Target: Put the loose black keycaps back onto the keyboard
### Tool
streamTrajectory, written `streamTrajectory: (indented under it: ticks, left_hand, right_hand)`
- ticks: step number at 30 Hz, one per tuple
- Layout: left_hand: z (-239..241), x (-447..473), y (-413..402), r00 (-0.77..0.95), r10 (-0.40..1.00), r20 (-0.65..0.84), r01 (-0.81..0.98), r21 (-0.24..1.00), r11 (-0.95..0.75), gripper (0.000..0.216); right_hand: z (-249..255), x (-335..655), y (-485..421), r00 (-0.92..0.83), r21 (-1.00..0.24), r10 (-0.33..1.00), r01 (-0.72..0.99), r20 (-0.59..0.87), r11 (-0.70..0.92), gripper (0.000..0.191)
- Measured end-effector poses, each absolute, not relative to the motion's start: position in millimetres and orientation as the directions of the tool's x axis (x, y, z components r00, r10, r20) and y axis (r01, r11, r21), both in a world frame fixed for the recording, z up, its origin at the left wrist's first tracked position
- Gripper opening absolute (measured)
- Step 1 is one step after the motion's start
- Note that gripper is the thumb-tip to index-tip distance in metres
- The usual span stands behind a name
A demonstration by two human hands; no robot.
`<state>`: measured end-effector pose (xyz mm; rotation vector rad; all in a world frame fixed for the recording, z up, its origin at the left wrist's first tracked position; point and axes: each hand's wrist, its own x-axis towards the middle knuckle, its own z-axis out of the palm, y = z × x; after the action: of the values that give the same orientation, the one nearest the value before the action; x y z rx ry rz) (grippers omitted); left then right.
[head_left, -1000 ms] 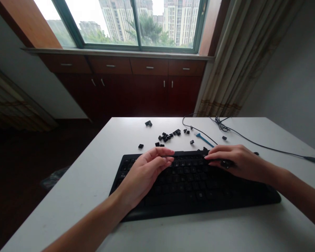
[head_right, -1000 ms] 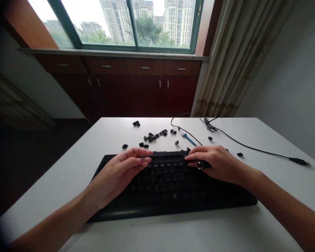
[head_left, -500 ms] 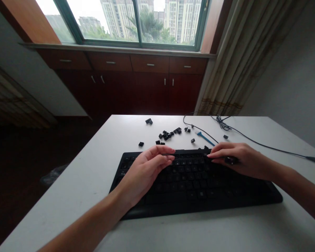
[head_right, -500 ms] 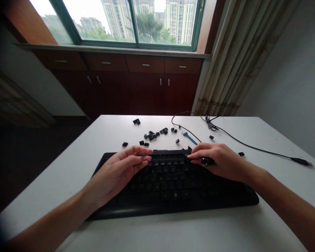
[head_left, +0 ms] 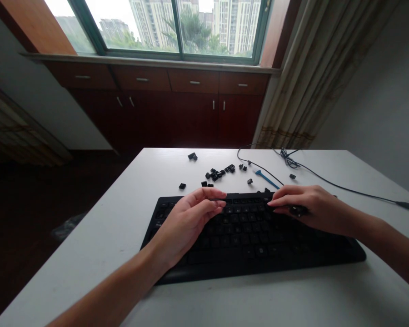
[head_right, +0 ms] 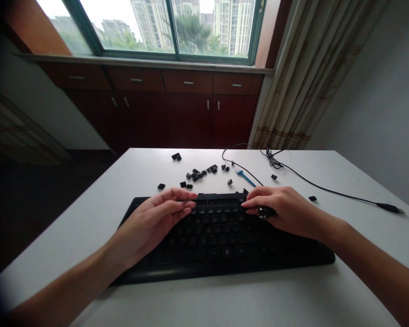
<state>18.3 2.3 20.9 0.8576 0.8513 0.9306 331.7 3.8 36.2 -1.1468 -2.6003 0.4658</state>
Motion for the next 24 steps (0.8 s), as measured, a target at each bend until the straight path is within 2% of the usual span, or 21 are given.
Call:
streamTrajectory:
  ticks: [8, 19, 24]
  left_hand:
    - [20.1, 18.0, 3.5, 0.347, 0.908, -0.234, -0.321, 0.88, 0.35, 0.015]
    - [21.3, 18.8, 3.9, 0.338, 0.911, -0.237, -0.331, 0.876, 0.351, 0.014]
    - [21.8, 18.9, 3.2, 0.338, 0.909, -0.243, -0.329, 0.875, 0.356, 0.014]
  right_hand:
    - [32.9, 333.2, 4.8, -0.609, -0.444, 0.778, 0.661, 0.154, 0.605, 0.026]
    - [36.3, 329.1, 3.9, -0.642, -0.397, 0.756, 0.666, 0.125, 0.632, 0.029]
    - [37.7, 330.6, 5.4, -0.63, -0.422, 0.767, 0.666, 0.125, 0.615, 0.025]
